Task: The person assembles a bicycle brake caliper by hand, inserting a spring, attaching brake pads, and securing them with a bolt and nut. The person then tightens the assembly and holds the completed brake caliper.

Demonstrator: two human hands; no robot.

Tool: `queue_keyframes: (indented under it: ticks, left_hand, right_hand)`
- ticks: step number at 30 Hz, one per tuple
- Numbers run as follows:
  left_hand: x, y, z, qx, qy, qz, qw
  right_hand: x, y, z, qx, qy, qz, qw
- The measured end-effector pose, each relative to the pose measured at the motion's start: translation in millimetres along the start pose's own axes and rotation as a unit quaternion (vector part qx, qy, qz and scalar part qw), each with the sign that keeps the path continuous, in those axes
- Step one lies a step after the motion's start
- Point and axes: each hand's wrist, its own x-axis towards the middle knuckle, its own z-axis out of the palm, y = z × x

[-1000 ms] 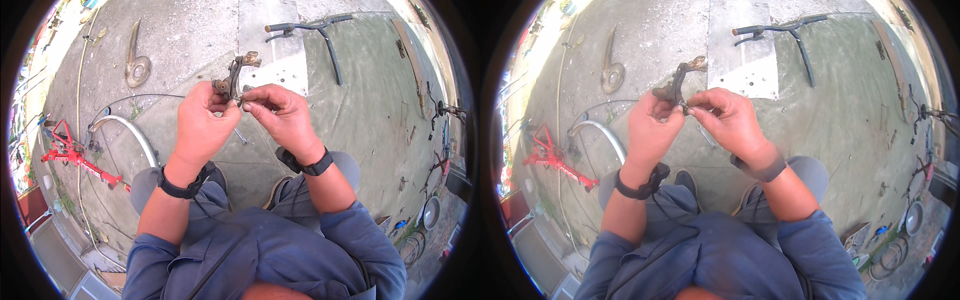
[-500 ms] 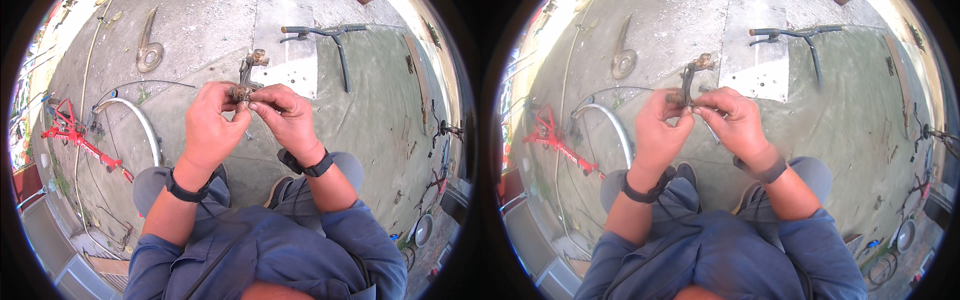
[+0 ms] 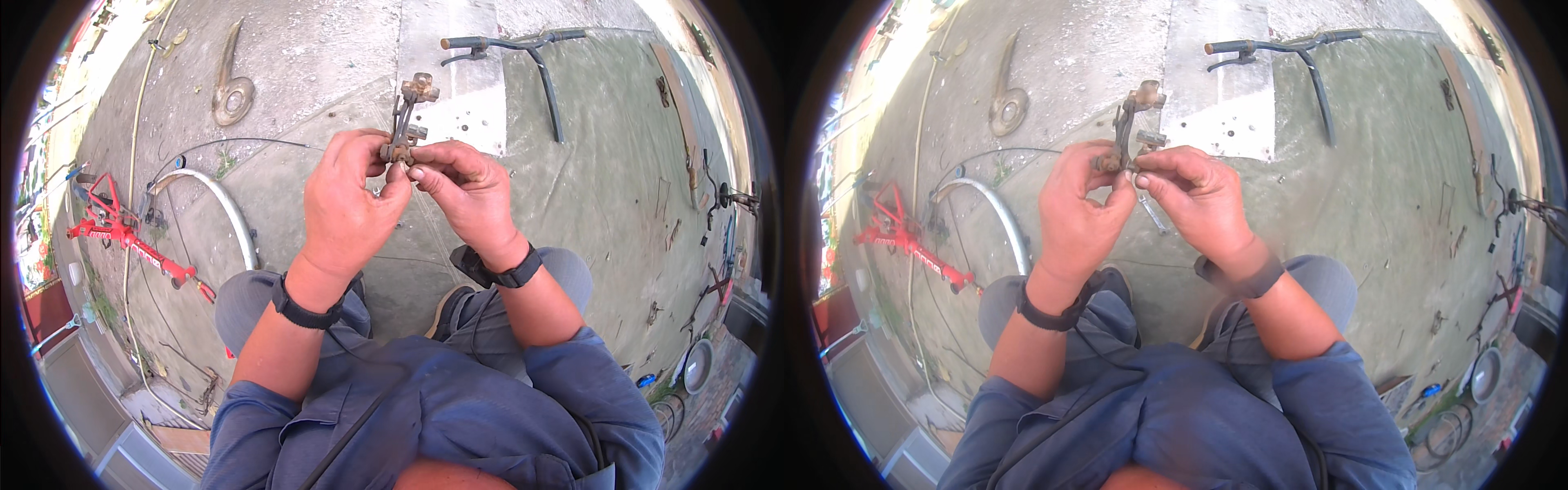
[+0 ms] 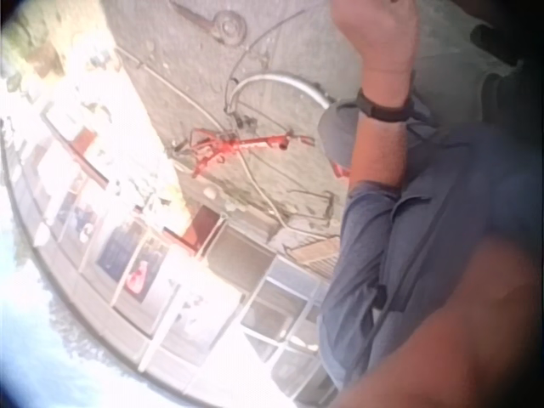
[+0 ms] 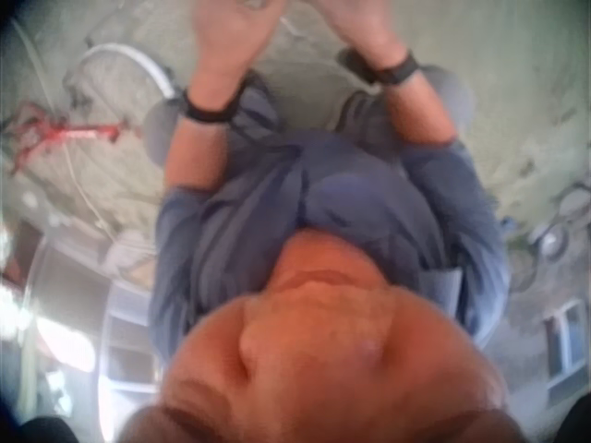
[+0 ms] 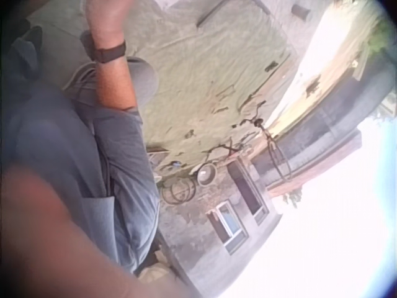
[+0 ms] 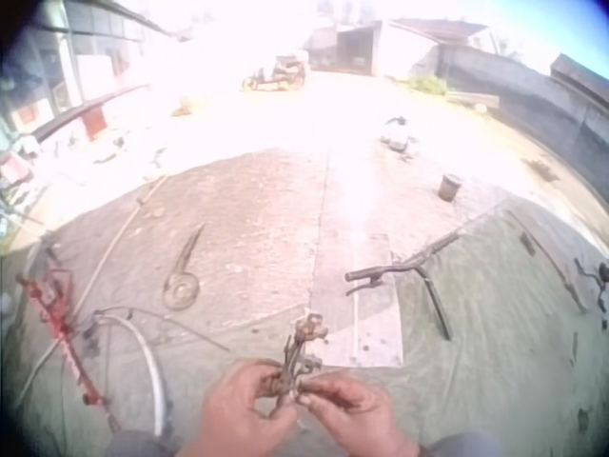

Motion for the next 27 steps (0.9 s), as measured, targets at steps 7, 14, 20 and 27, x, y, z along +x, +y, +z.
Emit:
queue_keyframes:
  ticks: [7, 14, 20, 27]
  left_hand:
    - [2, 2, 12, 0.007, -0.025, 0.019, 0.999]
    - [4, 2, 19, 0.023, -0.033, 0.031, 0.999]
    - [5, 0, 23, 0.037, -0.047, 0.047, 0.997]
    - [9, -3, 26, 0.020, -0.042, 0.030, 0.998]
  right_hand:
    - [-1, 0, -12, 0.018, 0.008, 0.043, 0.999]
    - [-1, 0, -17, -0.001, 0.015, 0.050, 0.999]
    - [5, 4, -22, -0.060, -0.014, 0.064, 0.996]
    - [6, 1, -24, -0.004, -0.009, 0.105, 0.994]
